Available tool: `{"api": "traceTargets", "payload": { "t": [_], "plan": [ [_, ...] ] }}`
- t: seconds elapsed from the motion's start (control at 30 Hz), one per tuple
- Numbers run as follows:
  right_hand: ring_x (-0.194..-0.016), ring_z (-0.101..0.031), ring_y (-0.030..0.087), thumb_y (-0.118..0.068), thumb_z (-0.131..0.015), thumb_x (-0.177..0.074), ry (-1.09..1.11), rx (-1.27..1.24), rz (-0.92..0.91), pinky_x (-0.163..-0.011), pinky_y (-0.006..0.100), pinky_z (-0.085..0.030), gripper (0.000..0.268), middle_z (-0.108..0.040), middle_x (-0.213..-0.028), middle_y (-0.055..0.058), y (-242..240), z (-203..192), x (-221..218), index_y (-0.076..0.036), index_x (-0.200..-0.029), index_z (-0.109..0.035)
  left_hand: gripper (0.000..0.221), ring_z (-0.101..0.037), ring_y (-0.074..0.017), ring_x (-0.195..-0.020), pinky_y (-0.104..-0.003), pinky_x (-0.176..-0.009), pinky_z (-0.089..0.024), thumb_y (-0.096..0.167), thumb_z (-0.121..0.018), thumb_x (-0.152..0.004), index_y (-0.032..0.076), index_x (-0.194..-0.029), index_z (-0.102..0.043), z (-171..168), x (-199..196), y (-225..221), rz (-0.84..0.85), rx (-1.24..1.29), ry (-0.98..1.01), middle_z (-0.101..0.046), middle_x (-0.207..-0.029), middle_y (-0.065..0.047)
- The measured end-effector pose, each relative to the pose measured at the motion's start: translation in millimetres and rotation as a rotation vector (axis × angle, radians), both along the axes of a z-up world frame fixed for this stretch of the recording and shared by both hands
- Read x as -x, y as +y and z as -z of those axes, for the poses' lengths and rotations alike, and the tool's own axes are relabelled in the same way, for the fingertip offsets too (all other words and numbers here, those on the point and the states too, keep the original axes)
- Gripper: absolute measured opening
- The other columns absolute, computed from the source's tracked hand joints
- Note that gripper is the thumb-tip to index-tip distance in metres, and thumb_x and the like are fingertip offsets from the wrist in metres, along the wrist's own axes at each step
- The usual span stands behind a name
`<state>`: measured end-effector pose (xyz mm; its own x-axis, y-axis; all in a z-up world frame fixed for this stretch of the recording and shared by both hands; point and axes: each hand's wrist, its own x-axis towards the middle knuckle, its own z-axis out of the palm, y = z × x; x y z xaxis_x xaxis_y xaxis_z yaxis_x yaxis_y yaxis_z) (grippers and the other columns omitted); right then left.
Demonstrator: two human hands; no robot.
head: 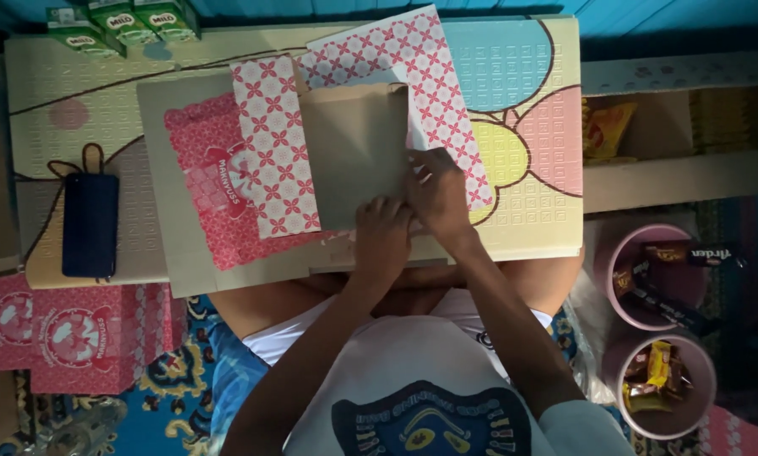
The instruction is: The person sits on the floor at a low table and folds flat printed cardboard bakery boxes into open boxes, pressing the flaps and base to shape them. They then pick up a yellow snack packet and place it inside one of the folded boxes.
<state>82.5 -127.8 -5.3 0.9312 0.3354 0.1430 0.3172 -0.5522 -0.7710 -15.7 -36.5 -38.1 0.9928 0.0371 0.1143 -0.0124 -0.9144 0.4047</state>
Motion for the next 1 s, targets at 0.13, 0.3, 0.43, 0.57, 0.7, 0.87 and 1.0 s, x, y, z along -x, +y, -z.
{"api": "traceTargets", "payload": {
  "t": [0.13, 0.3, 0.43, 0.57, 0.7, 0.87, 1.0],
  "plan": [
    [-0.073, -0.073, 0.033, 0.002, -0.067, -0.087, -0.022, 0.033, -0.004, -0.057, 0.040, -0.061, 0.027, -0.069, -0.090, 0.018, -1, 13, -3, 0.001, -0.112, -0.077, 0.007, -0.064, -0.0278, -0.108, -0.052, -0.094, -0.052, 0.012, -0.069, -0.095, 0.012, -0.102, -0.071, 12, -2, -2, 0.008, -0.017, 0.073, -0.064, -0.104, -0.004],
    [-0.074, -0.073, 0.035, -0.009, -0.066, -0.090, 0.036, 0.005, 0.011, -0.057, 0.042, -0.060, 0.022, -0.070, -0.088, 0.018, -9, 15, -15, -0.005, -0.109, -0.077, 0.014, -0.063, -0.0296, -0.112, -0.052, -0.097, -0.051, 0.014, -0.067, -0.099, 0.011, -0.112, -0.070, 2, -3, 0, 0.022, 0.019, 0.067, -0.065, -0.111, -0.008],
    [-0.081, -0.075, 0.033, -0.012, -0.068, -0.093, 0.151, 0.039, 0.032, -0.068, 0.043, -0.061, 0.030, -0.072, -0.095, 0.019, -22, 11, -28, -0.002, -0.121, -0.072, 0.035, -0.061, -0.0350, -0.121, -0.056, -0.097, -0.051, 0.021, -0.073, -0.095, 0.011, -0.127, -0.064, -36, 16, 3, 0.022, 0.110, 0.081, -0.063, -0.122, -0.011],
    [-0.087, -0.075, 0.036, -0.018, -0.073, -0.094, 0.227, 0.105, 0.047, -0.069, 0.046, -0.061, 0.035, -0.074, -0.098, 0.020, -28, 7, -20, -0.002, -0.126, -0.069, 0.039, -0.064, -0.0321, -0.114, -0.052, -0.099, -0.045, 0.034, -0.078, -0.087, 0.019, -0.122, -0.069, -60, 47, 11, -0.081, 0.186, -0.373, -0.061, -0.117, -0.008],
    [-0.091, -0.075, 0.032, -0.018, -0.073, -0.095, 0.362, 0.138, 0.100, -0.075, 0.042, -0.061, 0.038, -0.074, -0.103, 0.017, -21, -13, -3, -0.004, -0.129, -0.068, 0.045, -0.052, -0.0489, -0.133, -0.063, -0.110, -0.039, 0.033, -0.090, -0.080, 0.007, -0.109, -0.068, -99, 51, 51, -0.438, 0.121, -0.765, -0.053, -0.142, -0.027],
    [-0.086, -0.075, 0.032, -0.012, -0.070, -0.094, 0.257, 0.180, 0.081, -0.073, 0.040, -0.061, 0.033, -0.073, -0.099, 0.015, -22, 1, 5, -0.003, -0.125, -0.070, 0.069, -0.045, -0.0523, -0.137, -0.067, -0.108, -0.040, 0.041, -0.071, -0.097, 0.001, -0.147, -0.045, -133, 50, 113, -0.491, 0.309, -0.398, -0.044, -0.145, -0.030],
    [-0.086, -0.075, 0.036, -0.006, -0.064, -0.093, 0.212, 0.150, 0.057, -0.072, 0.043, -0.062, 0.031, -0.073, -0.099, 0.019, -22, 1, 3, -0.002, -0.124, -0.071, 0.078, -0.038, -0.0608, -0.140, -0.072, -0.106, -0.040, 0.050, -0.066, -0.098, 0.005, -0.156, -0.038, -121, 52, 127, -0.529, 0.805, -0.047, -0.037, -0.154, -0.033]
  ]
}}
